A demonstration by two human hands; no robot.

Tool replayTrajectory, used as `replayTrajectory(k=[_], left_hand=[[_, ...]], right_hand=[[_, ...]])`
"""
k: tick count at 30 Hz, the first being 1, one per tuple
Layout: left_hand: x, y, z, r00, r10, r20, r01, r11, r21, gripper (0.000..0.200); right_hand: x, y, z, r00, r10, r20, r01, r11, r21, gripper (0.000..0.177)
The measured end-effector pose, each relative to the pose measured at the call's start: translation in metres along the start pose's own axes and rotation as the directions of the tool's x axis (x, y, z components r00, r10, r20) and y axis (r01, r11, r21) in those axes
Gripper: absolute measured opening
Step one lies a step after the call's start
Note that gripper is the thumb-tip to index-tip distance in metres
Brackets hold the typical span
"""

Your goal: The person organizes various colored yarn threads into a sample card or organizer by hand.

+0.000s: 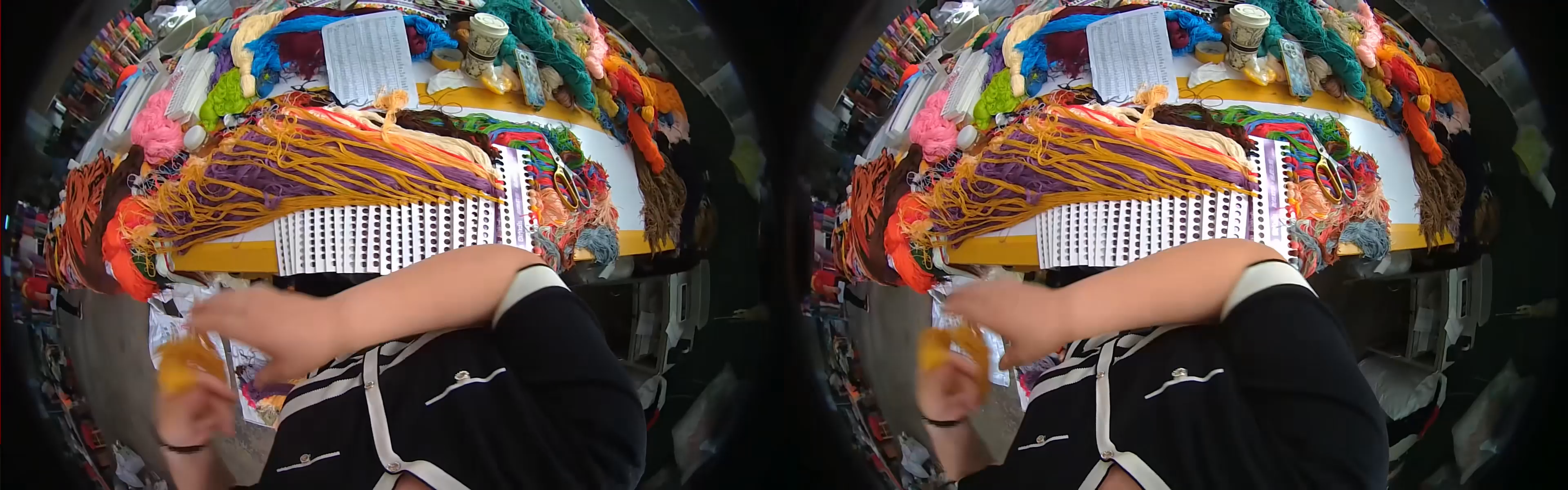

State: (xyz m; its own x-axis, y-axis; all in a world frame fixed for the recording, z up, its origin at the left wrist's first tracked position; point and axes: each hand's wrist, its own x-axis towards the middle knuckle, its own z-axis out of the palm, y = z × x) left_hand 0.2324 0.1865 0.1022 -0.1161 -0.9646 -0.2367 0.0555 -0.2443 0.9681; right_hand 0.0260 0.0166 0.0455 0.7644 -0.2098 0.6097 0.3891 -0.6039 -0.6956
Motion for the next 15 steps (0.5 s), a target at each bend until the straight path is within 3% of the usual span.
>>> replayTrajectory(k=[1, 2, 3, 5, 6, 7, 8, 9, 10, 11, 12, 13, 15], left_hand=[[0.018, -0.003, 0.015, 0.954, -0.203, 0.221, 0.253, 0.939, -0.231, 0.039], [0.014, -0.015, 0.011, 0.884, -0.377, 0.275, 0.449, 0.847, -0.284, 0.038], [0.015, -0.01, 0.018, 0.859, -0.455, 0.235, 0.507, 0.819, -0.268, 0.042], [-0.002, -0.028, -0.019, 0.839, -0.459, 0.294, 0.539, 0.779, -0.321, 0.039], [-0.008, -0.033, -0.028, 0.842, -0.452, 0.294, 0.532, 0.784, -0.32, 0.039], [-0.014, -0.037, -0.036, 0.927, -0.353, 0.127, 0.368, 0.921, -0.127, 0.03], [-0.014, -0.036, -0.039, 0.979, -0.205, -0.012, 0.205, 0.974, 0.1, 0.021], [-0.01, -0.038, -0.039, 0.979, -0.203, -0.012, 0.203, 0.974, 0.097, 0.021], [-0.005, -0.04, -0.037, 0.967, 0.116, -0.227, 0.018, 0.857, 0.515, 0.013], [0.001, -0.041, -0.037, 0.835, 0.48, -0.269, -0.029, 0.526, 0.85, 0.007], [0.004, -0.049, -0.043, 0.77, 0.571, -0.286, 0.007, 0.44, 0.898, 0.004], [0.007, -0.062, -0.05, 0.76, 0.577, -0.298, 0.016, 0.441, 0.897, 0.004], [0.021, -0.097, -0.063, 0.652, 0.403, -0.642, -0.041, 0.864, 0.501, 0.027]], right_hand=[[0.007, 0.01, 0.025, 0.999, -0.023, 0.035, 0.019, 0.992, 0.127, 0.085], [0.009, 0.029, 0.054, 0.992, -0.051, 0.116, 0.034, 0.988, 0.149, 0.081], [0.016, 0.019, 0.048, 0.864, 0.213, 0.457, -0.344, 0.912, 0.224, 0.077], [0.011, 0.043, 0.075, 0.856, 0.129, 0.501, -0.448, 0.669, 0.593, 0.054], [0.019, 0.048, 0.074, 0.855, 0.128, 0.503, -0.447, 0.675, 0.587, 0.054], [0.027, 0.053, 0.073, 0.726, 0.243, 0.643, -0.687, 0.265, 0.676, 0.042], [0.034, 0.056, 0.074, 0.559, 0.262, 0.787, -0.763, -0.21, 0.611, 0.032], [0.039, 0.059, 0.079, 0.555, 0.264, 0.789, -0.765, -0.211, 0.609, 0.032], [0.045, 0.064, 0.086, 0.399, 0.286, 0.871, -0.87, -0.182, 0.458, 0.026], [0.052, 0.07, 0.096, 0.23, 0.313, 0.922, -0.945, -0.153, 0.288, 0.022], [0.059, 0.065, 0.107, 0.173, 0.044, 0.984, -0.942, -0.286, 0.178, 0.021], [0.058, 0.059, 0.112, 0.304, 0.041, 0.952, -0.952, -0.019, 0.305, 0.02], [0.072, 0.044, 0.106, 0.462, 0.06, 0.885, -0.883, 0.124, 0.453, 0.021]])
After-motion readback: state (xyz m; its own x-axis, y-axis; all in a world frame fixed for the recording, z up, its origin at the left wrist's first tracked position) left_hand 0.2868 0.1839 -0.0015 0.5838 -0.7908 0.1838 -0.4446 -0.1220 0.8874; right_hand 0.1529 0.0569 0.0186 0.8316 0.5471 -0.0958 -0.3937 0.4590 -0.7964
